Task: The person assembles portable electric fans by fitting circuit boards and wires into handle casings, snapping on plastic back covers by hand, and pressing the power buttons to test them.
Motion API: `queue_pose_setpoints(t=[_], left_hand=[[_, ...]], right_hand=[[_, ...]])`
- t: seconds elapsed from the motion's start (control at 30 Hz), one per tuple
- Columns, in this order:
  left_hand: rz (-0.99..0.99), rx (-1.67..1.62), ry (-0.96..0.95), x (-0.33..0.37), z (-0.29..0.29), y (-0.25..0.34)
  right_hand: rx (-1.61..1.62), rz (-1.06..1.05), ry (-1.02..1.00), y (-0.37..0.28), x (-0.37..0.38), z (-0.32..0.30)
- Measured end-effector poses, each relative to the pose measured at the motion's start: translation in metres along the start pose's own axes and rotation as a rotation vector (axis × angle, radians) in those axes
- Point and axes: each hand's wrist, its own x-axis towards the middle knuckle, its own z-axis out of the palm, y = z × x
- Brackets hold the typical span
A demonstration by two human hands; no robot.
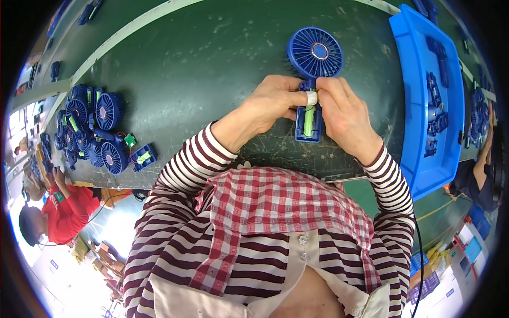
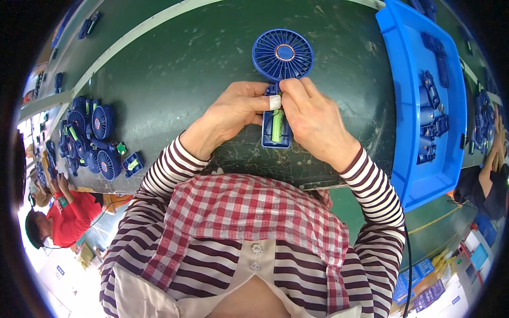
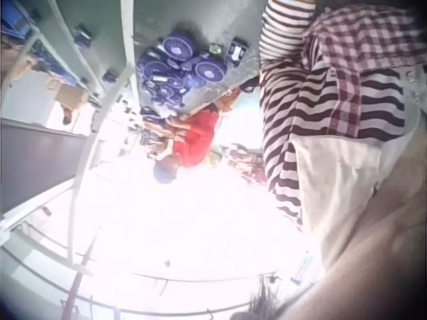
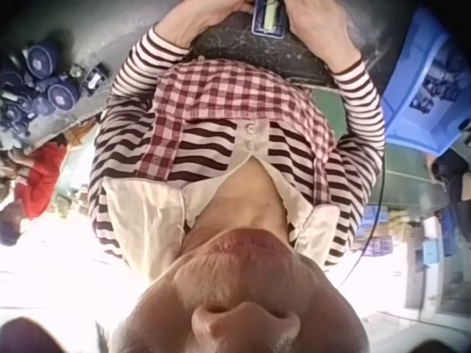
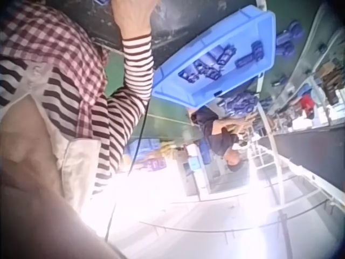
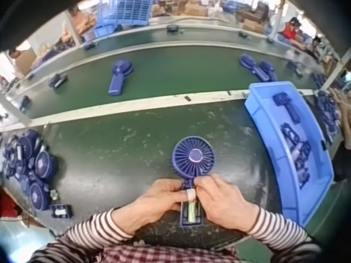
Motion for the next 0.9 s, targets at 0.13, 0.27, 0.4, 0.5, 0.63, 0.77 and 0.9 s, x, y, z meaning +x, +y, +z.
queue_pose_setpoints(t=[0.13, 0.27, 0.4, 0.5, 0.63, 0.77, 0.9], left_hand=[[0.004, 0.018, -0.011, 0.0002, 0.0004, 0.0017], [0.010, 0.026, -0.047, 0.0023, -0.0021, -0.0005], [-0.001, -0.002, -0.064, 0.0023, -0.0024, -0.0033], [0.003, 0.007, -0.087, 0.0027, -0.0049, -0.0070], [0.030, 0.015, -0.106, 0.0027, -0.0037, -0.0068], [0.012, 0.006, -0.058, 0.0029, -0.0012, -0.0049], [0.005, -0.023, -0.058, 0.0020, 0.0007, -0.0040]], right_hand=[[-0.007, -0.007, -0.011, 0.0009, -0.0013, -0.0002], [0.007, -0.001, -0.016, 0.0018, -0.0026, -0.0005], [0.026, -0.007, 0.022, 0.0034, -0.0028, -0.0026], [0.020, -0.001, -0.012, 0.0014, -0.0006, -0.0049], [-0.043, 0.031, -0.096, -0.0007, 0.0009, -0.0071], [-0.079, 0.015, -0.111, 0.0007, 0.0024, -0.0058], [-0.056, 0.013, 0.008, 0.0009, -0.0015, -0.0015]])
